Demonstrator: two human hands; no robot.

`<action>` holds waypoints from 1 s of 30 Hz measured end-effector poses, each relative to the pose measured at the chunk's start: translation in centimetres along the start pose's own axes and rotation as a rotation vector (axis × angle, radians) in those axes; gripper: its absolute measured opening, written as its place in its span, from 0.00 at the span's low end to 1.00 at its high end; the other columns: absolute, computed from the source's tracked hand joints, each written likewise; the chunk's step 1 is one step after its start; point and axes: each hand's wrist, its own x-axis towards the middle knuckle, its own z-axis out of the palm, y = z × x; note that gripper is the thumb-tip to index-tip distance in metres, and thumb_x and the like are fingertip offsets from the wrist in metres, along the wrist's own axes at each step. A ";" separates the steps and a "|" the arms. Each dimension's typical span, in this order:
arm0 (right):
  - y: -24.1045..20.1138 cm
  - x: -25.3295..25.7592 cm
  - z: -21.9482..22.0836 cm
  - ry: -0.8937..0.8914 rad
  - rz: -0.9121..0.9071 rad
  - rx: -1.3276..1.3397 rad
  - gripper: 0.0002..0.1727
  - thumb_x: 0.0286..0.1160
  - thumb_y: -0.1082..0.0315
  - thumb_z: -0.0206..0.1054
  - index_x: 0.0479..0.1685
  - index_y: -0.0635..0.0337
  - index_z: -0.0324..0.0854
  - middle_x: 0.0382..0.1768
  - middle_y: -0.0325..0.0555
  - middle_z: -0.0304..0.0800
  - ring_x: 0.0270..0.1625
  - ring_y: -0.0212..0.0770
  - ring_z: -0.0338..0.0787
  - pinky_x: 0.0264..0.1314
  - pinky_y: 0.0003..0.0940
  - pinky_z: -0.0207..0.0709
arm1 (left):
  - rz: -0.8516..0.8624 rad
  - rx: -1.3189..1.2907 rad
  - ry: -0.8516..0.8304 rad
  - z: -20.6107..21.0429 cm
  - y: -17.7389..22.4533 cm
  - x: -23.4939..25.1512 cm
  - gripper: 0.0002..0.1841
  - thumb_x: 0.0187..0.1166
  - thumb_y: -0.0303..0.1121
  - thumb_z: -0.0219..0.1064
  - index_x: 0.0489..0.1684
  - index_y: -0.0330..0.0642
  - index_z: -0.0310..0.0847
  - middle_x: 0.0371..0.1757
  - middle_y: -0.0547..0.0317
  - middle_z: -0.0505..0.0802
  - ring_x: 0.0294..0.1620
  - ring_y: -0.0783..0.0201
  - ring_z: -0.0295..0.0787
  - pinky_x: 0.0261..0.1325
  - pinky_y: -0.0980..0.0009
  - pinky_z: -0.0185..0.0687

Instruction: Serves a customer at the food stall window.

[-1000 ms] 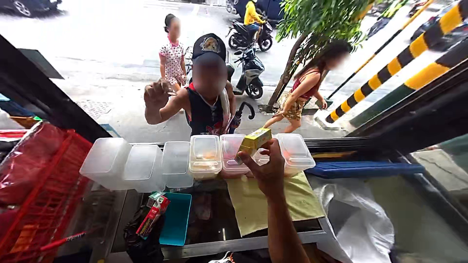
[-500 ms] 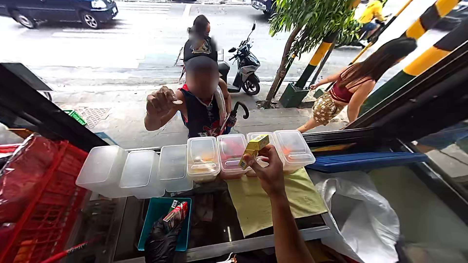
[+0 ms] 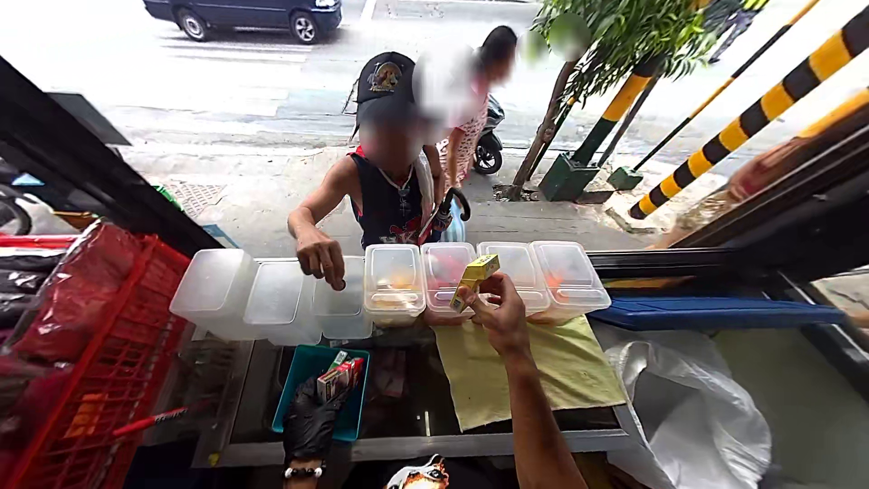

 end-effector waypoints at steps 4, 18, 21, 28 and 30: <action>0.3 -2.0 0.6 -0.108 -0.026 0.076 0.39 0.67 0.43 0.76 0.68 0.66 0.74 0.52 0.49 0.89 0.56 0.39 0.90 0.59 0.39 0.85 | -0.050 -0.508 0.073 -1.3 0.3 -1.0 0.29 0.63 0.24 0.81 0.65 0.27 0.78 0.55 0.50 0.93 0.58 0.68 0.91 0.66 0.70 0.87; -0.9 -5.2 0.3 -0.511 -0.225 0.732 0.39 0.65 0.46 0.80 0.79 0.44 0.72 0.66 0.26 0.90 0.68 0.28 0.88 0.75 0.34 0.82 | -0.022 0.148 -0.400 -2.5 -1.8 1.3 0.38 0.69 0.37 0.79 0.83 0.44 0.68 0.68 0.42 0.89 0.71 0.47 0.85 0.77 0.44 0.75; -0.9 -5.6 -0.2 -0.516 -0.214 0.763 0.45 0.65 0.46 0.80 0.84 0.47 0.65 0.68 0.35 0.89 0.70 0.36 0.88 0.77 0.40 0.81 | -0.057 0.301 -0.409 -2.4 -1.1 1.6 0.35 0.71 0.38 0.79 0.81 0.46 0.72 0.66 0.40 0.89 0.70 0.41 0.85 0.74 0.38 0.74; 0.8 -2.2 -2.2 -0.542 -0.259 0.233 0.56 0.63 0.53 0.80 0.95 0.45 0.49 0.71 0.46 0.85 0.65 0.41 0.89 0.66 0.43 0.87 | 0.006 0.634 -0.269 -3.9 6.4 0.8 0.35 0.77 0.47 0.73 0.85 0.45 0.70 0.70 0.33 0.86 0.71 0.31 0.82 0.70 0.31 0.74; 0.2 1.2 -1.7 -0.543 -0.194 0.203 0.51 0.63 0.57 0.79 0.91 0.50 0.56 0.71 0.47 0.83 0.60 0.41 0.91 0.60 0.43 0.89 | 0.164 0.596 -0.158 -5.3 9.2 1.5 0.28 0.83 0.47 0.66 0.81 0.48 0.75 0.67 0.35 0.88 0.68 0.33 0.84 0.69 0.32 0.74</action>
